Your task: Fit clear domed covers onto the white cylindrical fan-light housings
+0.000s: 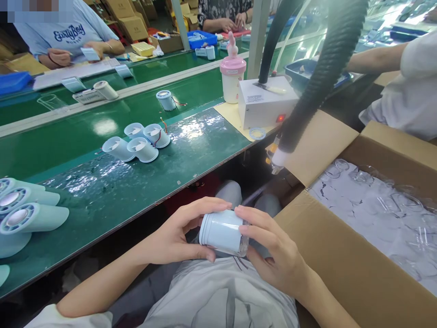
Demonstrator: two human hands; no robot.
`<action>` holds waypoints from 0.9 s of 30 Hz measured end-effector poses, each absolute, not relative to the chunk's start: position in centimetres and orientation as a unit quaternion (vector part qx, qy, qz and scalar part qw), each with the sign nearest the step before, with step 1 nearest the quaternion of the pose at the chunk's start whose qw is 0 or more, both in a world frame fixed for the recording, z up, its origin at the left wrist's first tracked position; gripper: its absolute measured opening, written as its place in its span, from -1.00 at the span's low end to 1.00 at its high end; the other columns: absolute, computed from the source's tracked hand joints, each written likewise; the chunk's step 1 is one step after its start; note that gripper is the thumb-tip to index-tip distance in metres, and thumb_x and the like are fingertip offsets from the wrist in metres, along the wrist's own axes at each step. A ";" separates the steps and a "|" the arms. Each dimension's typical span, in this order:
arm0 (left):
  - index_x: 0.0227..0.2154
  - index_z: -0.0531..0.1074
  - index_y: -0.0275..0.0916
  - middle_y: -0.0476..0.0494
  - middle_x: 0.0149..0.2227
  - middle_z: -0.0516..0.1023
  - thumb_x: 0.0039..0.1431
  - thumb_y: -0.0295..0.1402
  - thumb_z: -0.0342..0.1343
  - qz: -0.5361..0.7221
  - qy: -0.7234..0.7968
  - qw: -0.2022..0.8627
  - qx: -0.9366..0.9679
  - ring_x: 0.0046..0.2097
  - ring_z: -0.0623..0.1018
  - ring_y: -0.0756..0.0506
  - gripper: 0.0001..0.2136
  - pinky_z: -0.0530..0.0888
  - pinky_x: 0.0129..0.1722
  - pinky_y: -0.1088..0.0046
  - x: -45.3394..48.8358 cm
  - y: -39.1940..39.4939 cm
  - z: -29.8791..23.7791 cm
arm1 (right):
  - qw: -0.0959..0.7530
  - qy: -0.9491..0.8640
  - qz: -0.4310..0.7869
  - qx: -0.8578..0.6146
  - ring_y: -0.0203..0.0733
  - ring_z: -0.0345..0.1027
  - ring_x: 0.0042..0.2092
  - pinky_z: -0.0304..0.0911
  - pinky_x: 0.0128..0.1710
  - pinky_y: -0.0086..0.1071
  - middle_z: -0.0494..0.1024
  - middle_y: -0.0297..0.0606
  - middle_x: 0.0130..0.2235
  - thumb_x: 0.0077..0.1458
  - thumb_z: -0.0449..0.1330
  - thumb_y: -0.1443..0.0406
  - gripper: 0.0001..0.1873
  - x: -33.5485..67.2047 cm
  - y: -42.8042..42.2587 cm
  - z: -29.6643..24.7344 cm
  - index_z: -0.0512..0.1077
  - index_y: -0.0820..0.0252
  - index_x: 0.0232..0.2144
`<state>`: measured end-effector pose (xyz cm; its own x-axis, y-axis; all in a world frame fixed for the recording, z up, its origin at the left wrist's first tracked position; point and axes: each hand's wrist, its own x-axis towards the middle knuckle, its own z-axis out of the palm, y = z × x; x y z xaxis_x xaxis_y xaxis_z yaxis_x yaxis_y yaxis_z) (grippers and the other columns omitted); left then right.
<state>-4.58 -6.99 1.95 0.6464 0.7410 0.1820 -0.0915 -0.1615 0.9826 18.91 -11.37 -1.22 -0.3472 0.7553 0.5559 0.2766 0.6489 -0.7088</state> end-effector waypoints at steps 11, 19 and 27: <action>0.20 0.28 -0.03 -0.21 0.10 0.45 -0.11 -0.32 0.43 0.271 0.263 0.627 0.681 0.03 0.52 -0.21 -0.24 0.53 -0.03 0.29 -4.8 -6.6 2.0 | 0.447 -0.652 0.501 -0.352 -0.09 0.24 0.23 0.37 0.09 -0.27 0.34 -0.37 0.23 0.09 0.31 0.43 -0.32 18.9 -11.7 -1.7 0.29 -0.30 0.16; 0.28 0.18 -0.02 -0.26 0.22 0.36 0.08 -0.41 0.30 0.235 0.258 0.647 0.678 0.14 0.47 -0.21 -0.29 0.49 0.07 0.24 -5.2 -6.7 1.8 | 0.425 -0.400 0.700 -0.412 -0.10 0.47 -0.02 0.41 -0.02 -0.25 0.58 -0.26 -0.04 0.00 0.41 0.15 -0.47 18.2 -12.1 -0.8 0.45 -0.11 0.05; 0.25 0.20 0.14 -0.14 0.39 0.08 0.01 -0.44 0.35 0.260 0.225 0.631 0.695 0.37 0.14 -0.30 -0.24 0.44 0.14 0.23 -5.2 -7.0 -0.4 | 0.393 -0.413 0.657 -0.493 -0.12 0.52 -0.37 0.48 -0.23 -0.25 0.62 -0.41 -0.45 -0.13 0.42 0.36 -0.50 17.6 -12.8 -1.0 0.55 0.00 -0.06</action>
